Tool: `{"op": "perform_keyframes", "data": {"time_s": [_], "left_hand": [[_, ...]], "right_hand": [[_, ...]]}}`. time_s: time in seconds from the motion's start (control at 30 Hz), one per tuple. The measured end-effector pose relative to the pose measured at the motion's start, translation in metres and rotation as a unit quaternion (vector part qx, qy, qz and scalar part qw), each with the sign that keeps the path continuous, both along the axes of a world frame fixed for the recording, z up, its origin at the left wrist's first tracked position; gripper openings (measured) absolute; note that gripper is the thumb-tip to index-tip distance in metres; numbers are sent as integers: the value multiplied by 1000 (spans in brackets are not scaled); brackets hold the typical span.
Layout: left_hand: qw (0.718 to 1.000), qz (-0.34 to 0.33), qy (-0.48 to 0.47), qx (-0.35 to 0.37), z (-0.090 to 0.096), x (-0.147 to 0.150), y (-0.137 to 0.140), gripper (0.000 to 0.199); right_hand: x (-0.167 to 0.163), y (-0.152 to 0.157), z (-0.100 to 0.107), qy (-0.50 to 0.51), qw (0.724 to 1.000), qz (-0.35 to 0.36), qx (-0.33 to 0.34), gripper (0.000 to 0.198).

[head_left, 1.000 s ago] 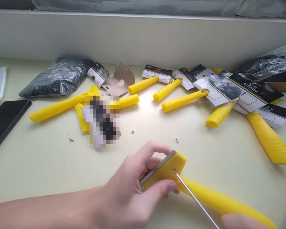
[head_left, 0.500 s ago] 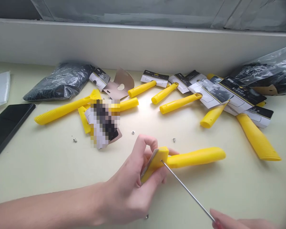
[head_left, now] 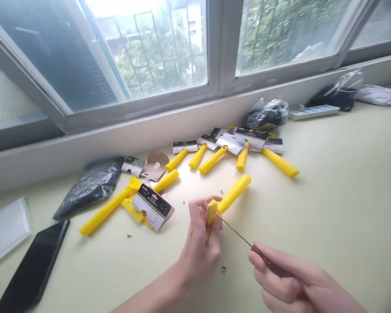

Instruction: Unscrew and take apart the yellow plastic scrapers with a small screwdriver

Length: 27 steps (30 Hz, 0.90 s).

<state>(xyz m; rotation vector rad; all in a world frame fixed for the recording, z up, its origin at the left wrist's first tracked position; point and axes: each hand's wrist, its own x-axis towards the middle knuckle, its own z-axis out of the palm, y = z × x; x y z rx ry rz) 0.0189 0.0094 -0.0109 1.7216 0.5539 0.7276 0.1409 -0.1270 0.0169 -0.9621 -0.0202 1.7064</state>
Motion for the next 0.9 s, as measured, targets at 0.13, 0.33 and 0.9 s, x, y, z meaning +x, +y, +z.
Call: {"op": "perform_keyframes", "data": {"time_s": [0.13, 0.33, 0.9], "left_hand": [[1000, 6, 2, 10, -2, -2, 0, 15], [1000, 21, -2, 11, -6, -2, -1, 12], [997, 61, -42, 0, -4, -2, 0, 23]], "right_hand": [[-16, 0, -1, -186, 980, -60, 38, 39], [-34, -1, -26, -670, 703, -177, 157, 27], [-27, 19, -19, -734, 658, -146, 86, 27]]}}
